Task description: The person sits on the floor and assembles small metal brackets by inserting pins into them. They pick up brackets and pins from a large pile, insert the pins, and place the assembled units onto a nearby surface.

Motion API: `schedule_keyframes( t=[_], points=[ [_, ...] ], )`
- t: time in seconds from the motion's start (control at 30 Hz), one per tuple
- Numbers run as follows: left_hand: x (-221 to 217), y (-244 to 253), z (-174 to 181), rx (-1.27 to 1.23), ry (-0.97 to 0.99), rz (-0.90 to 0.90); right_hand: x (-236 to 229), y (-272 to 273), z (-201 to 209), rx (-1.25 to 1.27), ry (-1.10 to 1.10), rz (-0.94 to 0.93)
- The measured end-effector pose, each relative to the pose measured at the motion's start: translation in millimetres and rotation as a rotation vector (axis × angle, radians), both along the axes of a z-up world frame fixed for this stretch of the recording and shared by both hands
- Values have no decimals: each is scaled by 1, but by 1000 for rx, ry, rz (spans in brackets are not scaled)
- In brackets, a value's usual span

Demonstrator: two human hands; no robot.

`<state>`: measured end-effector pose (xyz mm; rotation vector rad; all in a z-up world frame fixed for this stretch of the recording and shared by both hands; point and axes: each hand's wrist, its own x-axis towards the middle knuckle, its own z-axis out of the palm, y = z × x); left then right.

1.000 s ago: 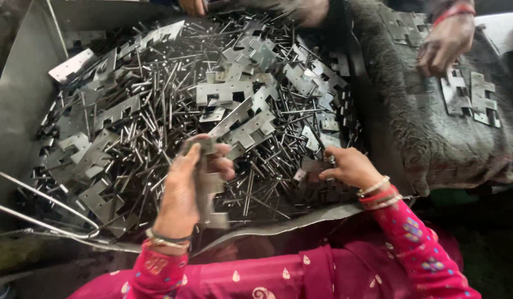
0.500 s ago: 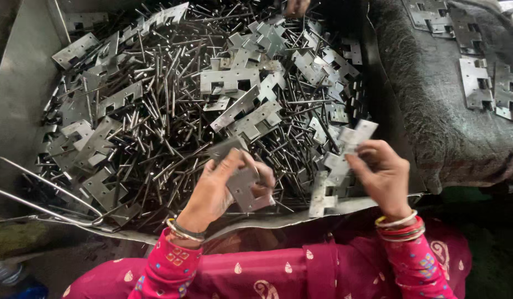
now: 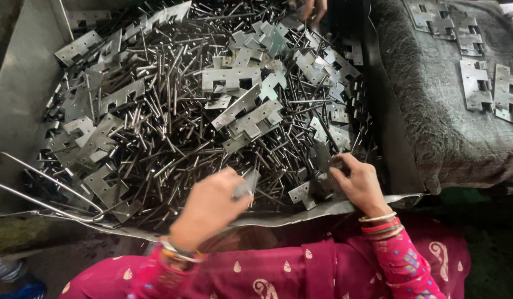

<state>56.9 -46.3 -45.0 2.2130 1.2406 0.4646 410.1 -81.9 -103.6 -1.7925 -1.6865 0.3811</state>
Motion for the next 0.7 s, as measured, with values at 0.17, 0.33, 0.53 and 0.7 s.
schedule_keyframes(
  t=[0.17, 0.33, 0.53, 0.7],
  points=[
    [-47, 37, 22, -481, -824, 113, -6, -5, 7, 11, 335, -143],
    [-29, 42, -6, -1069, -1478, 602, -38, -10, 40, 36, 552, -59],
    [24, 15, -43, -1069, -1542, 445, -104, -5, 90, -6, 485, -32],
    [44, -4, -51, -970, -1502, 408, -154, 6, 109, 141, 77, 109]
  ],
)
